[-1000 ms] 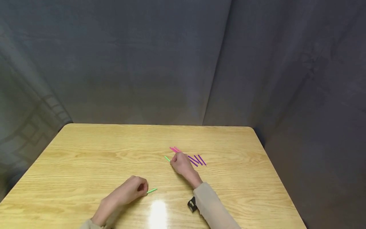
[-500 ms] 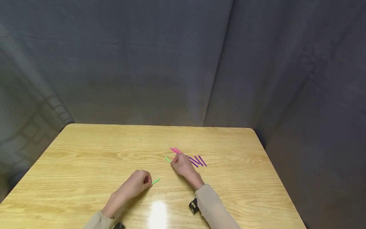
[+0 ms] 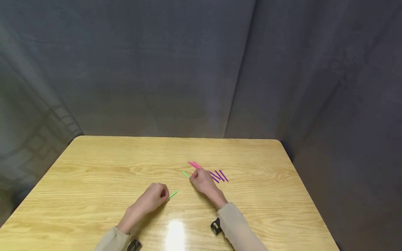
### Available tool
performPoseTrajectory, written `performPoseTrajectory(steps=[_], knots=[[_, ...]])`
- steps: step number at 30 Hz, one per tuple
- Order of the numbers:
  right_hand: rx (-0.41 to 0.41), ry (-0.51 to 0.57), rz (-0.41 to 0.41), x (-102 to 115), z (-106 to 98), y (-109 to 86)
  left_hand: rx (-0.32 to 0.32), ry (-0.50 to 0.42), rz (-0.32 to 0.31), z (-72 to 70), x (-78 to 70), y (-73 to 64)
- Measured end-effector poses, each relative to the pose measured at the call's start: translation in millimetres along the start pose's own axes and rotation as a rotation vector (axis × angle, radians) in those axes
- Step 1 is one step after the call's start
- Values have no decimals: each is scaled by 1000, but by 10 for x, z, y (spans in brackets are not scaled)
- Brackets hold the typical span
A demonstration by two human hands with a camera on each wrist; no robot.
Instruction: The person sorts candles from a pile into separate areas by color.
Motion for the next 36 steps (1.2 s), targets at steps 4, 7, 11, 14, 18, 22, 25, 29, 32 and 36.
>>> performPoseTrajectory(steps=[4, 7, 11, 14, 18, 22, 25, 29, 32, 36], knots=[[1, 7, -10, 1, -15, -31, 8, -14, -6, 11, 24, 32], [-10, 5, -15, -2, -43, -69, 16, -14, 3, 21, 17, 58], [-1, -12, -7, -14, -67, -130, 11, -1, 18, 24, -13, 102], [25, -23, -3, -14, -62, -171, 8, 6, 18, 25, -17, 131], [44, -49, -4, -7, -66, -216, 19, 2, 17, 35, -18, 159], [62, -59, 0, -13, -80, -263, 26, -11, 13, 44, -9, 188], [73, -58, 1, -40, -102, -302, 19, -6, 12, 44, -8, 224], [86, -63, 4, -88, -123, -354, 18, 11, 14, 50, -7, 270], [111, -41, 15, -122, -128, -401, 24, 13, 14, 60, -4, 307], [134, -18, 14, -150, -145, -460, 19, 22, 12, 51, 1, 377]])
Point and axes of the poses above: each hand's wrist, its own y-axis towards the middle knuckle, its own z-axis out of the palm, x = y × z, the point moved 10 cm from there along y, towards the middle knuckle, and after that the axes turned 3 degrees about -y, right-handed, at the moved point
